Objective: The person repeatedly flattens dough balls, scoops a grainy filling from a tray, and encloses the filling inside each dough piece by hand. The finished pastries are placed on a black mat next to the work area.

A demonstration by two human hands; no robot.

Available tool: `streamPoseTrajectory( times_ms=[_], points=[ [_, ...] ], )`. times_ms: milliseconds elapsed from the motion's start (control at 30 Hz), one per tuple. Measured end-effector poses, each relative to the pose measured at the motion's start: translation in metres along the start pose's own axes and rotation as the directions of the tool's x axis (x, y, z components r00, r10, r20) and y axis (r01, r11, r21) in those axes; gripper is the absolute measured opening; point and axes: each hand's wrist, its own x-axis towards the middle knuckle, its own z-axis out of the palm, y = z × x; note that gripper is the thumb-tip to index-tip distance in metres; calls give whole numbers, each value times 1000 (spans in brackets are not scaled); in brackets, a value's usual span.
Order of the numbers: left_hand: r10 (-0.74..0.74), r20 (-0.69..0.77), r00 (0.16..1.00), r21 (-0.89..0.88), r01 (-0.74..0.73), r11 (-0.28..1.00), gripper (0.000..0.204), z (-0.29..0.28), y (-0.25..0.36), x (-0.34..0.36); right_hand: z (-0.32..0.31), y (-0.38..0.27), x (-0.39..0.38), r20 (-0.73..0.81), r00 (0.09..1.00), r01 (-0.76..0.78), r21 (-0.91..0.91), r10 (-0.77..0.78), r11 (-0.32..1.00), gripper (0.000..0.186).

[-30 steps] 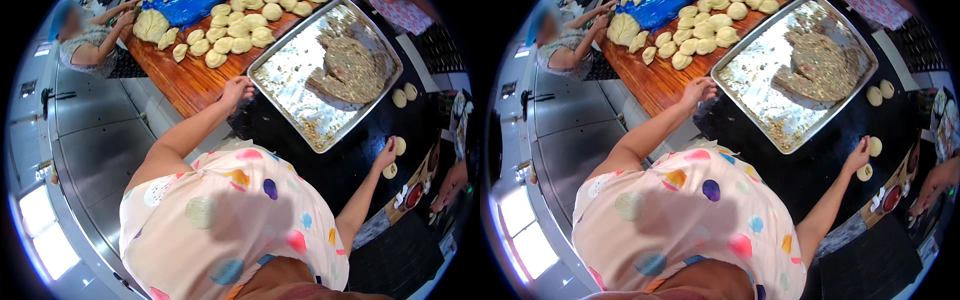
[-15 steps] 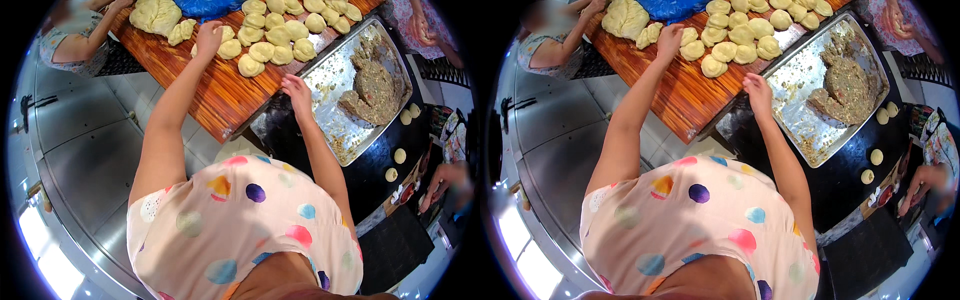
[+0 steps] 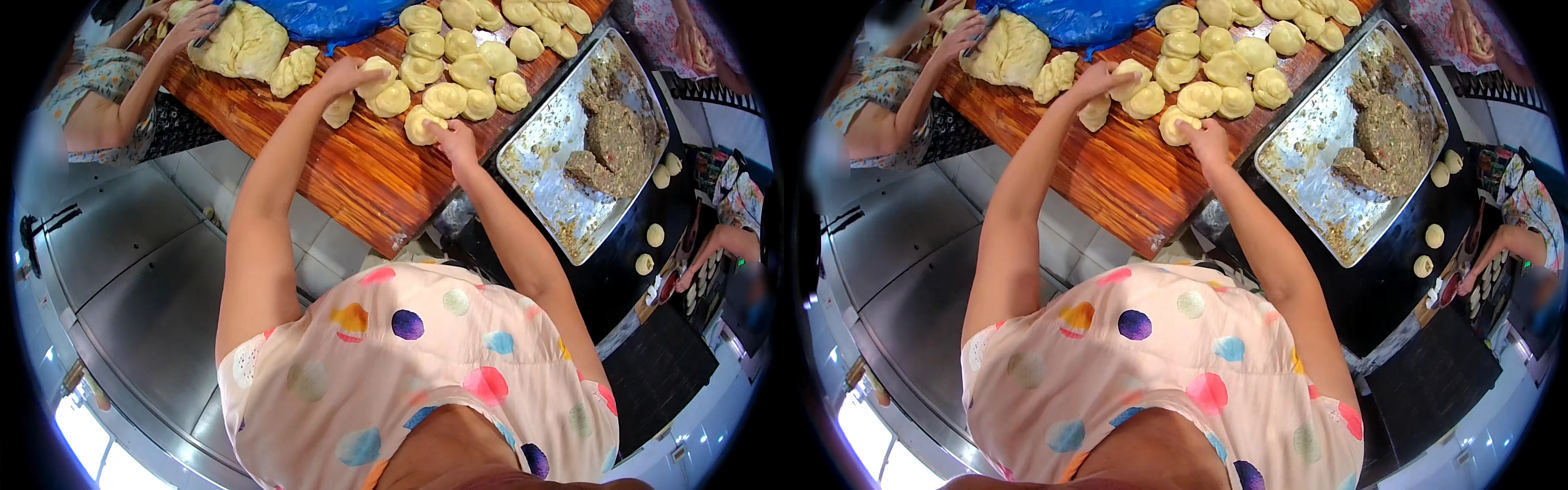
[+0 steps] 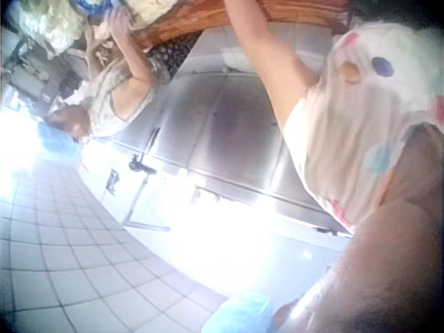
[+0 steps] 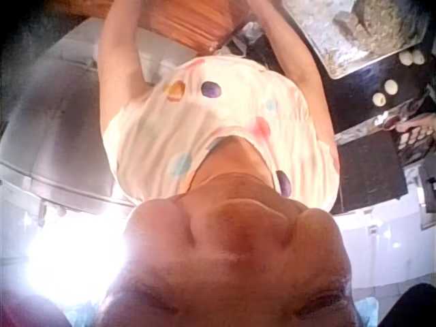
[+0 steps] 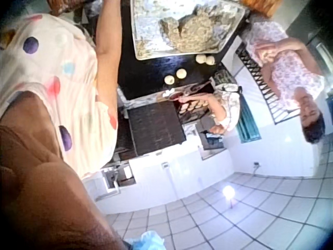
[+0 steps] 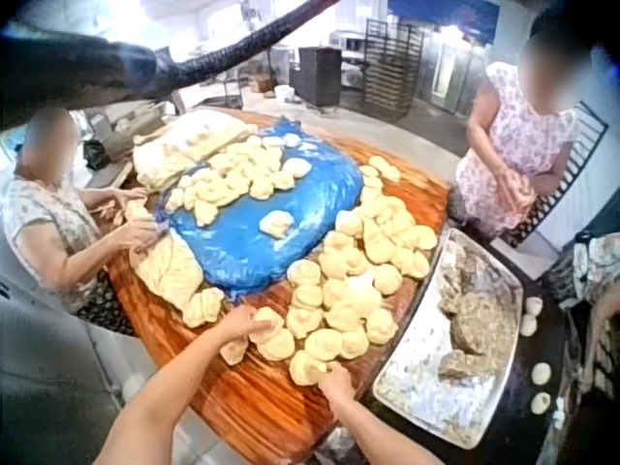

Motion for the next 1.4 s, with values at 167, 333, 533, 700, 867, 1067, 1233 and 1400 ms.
streamPoseTrajectory(
  times_ms=[167, 333, 533, 700, 867, 1067, 1233, 1400],
  points=[
    [-31, 168, 985, -419, 100, 903, 64, 18, 3, -14, 31, -3, -21, -34, 998, 53, 230, -46, 972, 40],
    [-141, 258, 956, -611, 275, 742, 64, 21, 38, -42, 22, 0, -26, 204, 975, -209, 716, 87, 666, 40],
    [-136, 138, 981, -825, 190, 533, 50, 57, 23, -61, 11, 11, -27, 205, 976, -189, 654, 68, 733, 50],
    [-23, 297, 954, -945, 298, 134, 54, 97, 50, -122, -74, 21, -104, 276, 961, -173, 622, -8, 764, 49],
    [132, 529, 838, -847, 531, 28, 53, 214, 131, -159, -203, 93, -189, 116, 990, -142, 743, 84, 654, 42],
    [102, 729, 677, -539, 475, 696, 49, 374, 196, -142, -336, 223, -235, -377, 878, 72, 713, 295, 697, 33],
    [193, 283, 939, -168, -149, 974, 48, 420, 131, -105, -402, 288, -246, -753, 656, -424, -319, 45, 847, 43],
    [91, 161, 983, -143, -68, 987, 37, 374, 139, -113, -421, 295, -220, -813, 535, -262, -419, -230, 869, 49]
  ],
)
